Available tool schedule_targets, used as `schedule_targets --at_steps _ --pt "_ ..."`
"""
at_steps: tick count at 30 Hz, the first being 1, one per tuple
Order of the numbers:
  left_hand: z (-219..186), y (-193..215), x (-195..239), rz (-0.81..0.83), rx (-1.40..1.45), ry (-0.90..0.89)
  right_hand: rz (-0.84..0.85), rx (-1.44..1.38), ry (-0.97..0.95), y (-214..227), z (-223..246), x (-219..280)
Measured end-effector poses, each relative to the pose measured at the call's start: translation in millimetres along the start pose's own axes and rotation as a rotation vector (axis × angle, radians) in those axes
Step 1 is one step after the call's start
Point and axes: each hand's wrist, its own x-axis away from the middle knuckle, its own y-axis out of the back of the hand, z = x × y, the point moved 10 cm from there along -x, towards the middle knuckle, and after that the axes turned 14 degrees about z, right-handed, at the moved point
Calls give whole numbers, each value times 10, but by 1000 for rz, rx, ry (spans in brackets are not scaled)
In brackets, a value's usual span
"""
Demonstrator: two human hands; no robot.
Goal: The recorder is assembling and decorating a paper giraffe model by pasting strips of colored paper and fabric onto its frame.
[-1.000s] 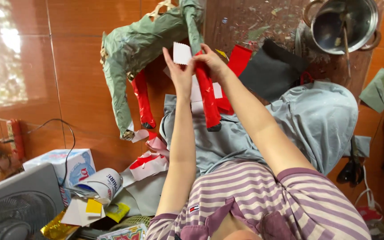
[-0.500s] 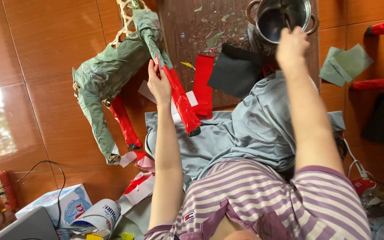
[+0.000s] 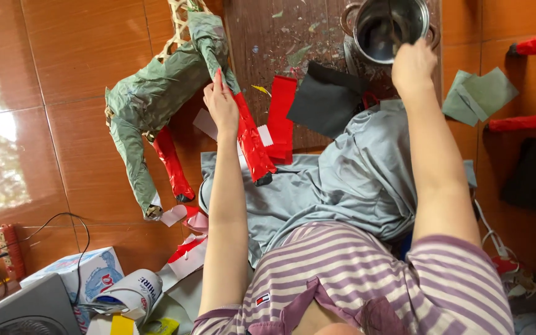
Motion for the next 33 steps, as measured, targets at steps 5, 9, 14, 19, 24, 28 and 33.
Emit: schedule_targets --at_steps 5,9,14,19,24,28,33 --pt "96 1 112 5 260 -31 103 -379 155 316 206 671" --pt "452 -186 21 -2 792 -49 252 -1113 30 1 187 859" --pt "779 -391 22 8 1422 -28 541 -1532 146 -38 1421 915" --pt "817 -572 10 32 1761 -33 386 -1198 538 324 2762 881" --pt "642 -398 92 65 1826 -10 183 -996 640 643 3131 1021" --pt "672 -461 110 116 1805 19 193 -927 707 780 3193 1169" --pt "579 -351 126 119 1774 -19 298 -843 559 606 3171 873"
